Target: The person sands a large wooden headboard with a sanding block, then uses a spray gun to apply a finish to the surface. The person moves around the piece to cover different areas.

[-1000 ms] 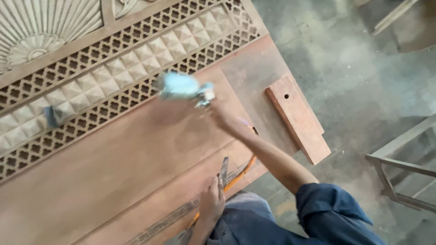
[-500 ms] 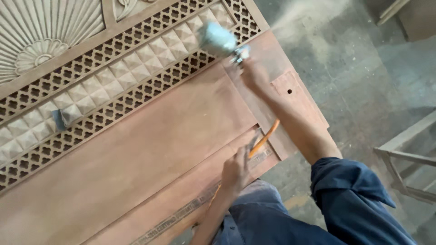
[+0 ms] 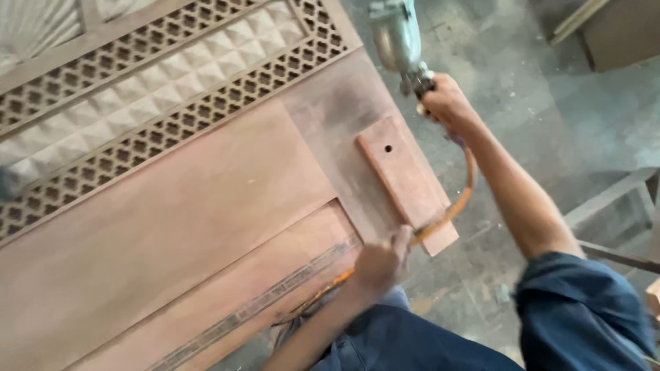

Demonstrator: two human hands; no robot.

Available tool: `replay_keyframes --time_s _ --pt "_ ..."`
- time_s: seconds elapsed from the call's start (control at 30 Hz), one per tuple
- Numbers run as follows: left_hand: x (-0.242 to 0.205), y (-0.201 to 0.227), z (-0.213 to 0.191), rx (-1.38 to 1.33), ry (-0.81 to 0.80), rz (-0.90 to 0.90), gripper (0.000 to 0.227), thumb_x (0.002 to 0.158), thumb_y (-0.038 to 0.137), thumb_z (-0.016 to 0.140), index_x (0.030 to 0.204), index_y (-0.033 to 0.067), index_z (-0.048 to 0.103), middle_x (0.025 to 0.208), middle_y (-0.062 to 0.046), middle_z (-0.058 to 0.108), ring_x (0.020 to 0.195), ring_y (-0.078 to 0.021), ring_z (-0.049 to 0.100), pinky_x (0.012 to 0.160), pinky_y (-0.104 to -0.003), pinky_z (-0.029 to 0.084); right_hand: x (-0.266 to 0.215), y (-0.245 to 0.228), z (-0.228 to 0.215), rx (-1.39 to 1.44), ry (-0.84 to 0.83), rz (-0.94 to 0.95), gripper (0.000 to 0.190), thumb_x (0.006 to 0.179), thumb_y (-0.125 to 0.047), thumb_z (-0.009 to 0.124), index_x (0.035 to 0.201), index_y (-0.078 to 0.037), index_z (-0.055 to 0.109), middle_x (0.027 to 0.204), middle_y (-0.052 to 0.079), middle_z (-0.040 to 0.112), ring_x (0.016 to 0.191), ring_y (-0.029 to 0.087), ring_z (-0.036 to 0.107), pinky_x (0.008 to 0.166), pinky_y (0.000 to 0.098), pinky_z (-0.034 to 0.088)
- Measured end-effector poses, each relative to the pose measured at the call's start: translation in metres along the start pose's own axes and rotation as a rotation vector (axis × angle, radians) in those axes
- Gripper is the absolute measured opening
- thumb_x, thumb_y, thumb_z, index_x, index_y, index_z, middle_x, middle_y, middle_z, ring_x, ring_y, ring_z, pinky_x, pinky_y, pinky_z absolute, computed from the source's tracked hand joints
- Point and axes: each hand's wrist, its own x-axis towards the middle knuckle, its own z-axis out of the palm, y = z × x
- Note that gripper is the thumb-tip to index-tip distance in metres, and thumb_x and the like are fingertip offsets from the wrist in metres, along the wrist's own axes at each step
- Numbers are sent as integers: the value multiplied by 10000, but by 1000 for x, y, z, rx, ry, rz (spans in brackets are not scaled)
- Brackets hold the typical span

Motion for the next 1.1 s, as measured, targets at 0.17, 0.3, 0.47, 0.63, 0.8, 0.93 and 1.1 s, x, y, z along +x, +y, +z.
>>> replay_keyframes --time_s 0.17,0.3,0.47,0.63,0.8,0.93,1.1 --pt "-11 26 26 -148 -150 170 127 1021 155 588 1104 59 578 802 -163 695 625 -357 683 530 -469 537 -93 71 -56 136 -230 277 89 819 -5 619 863 -6 696 630 73 595 500 176 532 439 347 407" --pt "-10 29 32 -237 -317 239 120 1036 169 596 1064 65 543 792 -137 684 667 -343 692 562 -459 542 -137 117 -69 182 -347 537 198 687 85 680 863 1 713 681 91 671 521 219 597 446 391 467" --pt "-14 23 36 -217 -313 191 148 1018 174 611 1080 55 549 774 -155 679 628 -347 687 526 -456 537 -100 106 -53 307 -246 362 184 763 39 615 909 11 722 712 109 649 532 208 589 448 369 463" --pt "-14 4 30 -125 -194 31 112 1000 137 591 1076 58 571 740 -151 685 617 -348 689 530 -458 541 -29 40 -23 487 -158 127 198 784 75 598 932 -13 695 769 79 669 552 185 591 459 349 463" --pt "-12 1 25 -98 -78 -24 105 1033 156 615 1033 53 599 732 -170 680 595 -360 677 505 -472 523 -31 9 -36 354 -251 53 218 829 88 517 955 42 689 761 122 652 551 202 567 476 361 450" --pt "-22 13 29 -266 -110 26 116 1010 155 614 1047 46 598 725 -169 671 614 -376 666 533 -478 516 -83 17 -52 210 -360 311 220 750 118 611 924 4 684 779 97 684 556 185 600 458 363 479" --pt "-25 -2 49 -325 -154 -32 111 1039 166 597 1009 60 588 710 -171 664 615 -373 672 526 -475 499 -99 9 -22 238 -358 188 238 777 100 549 951 20 690 731 139 634 544 204 585 441 368 451"
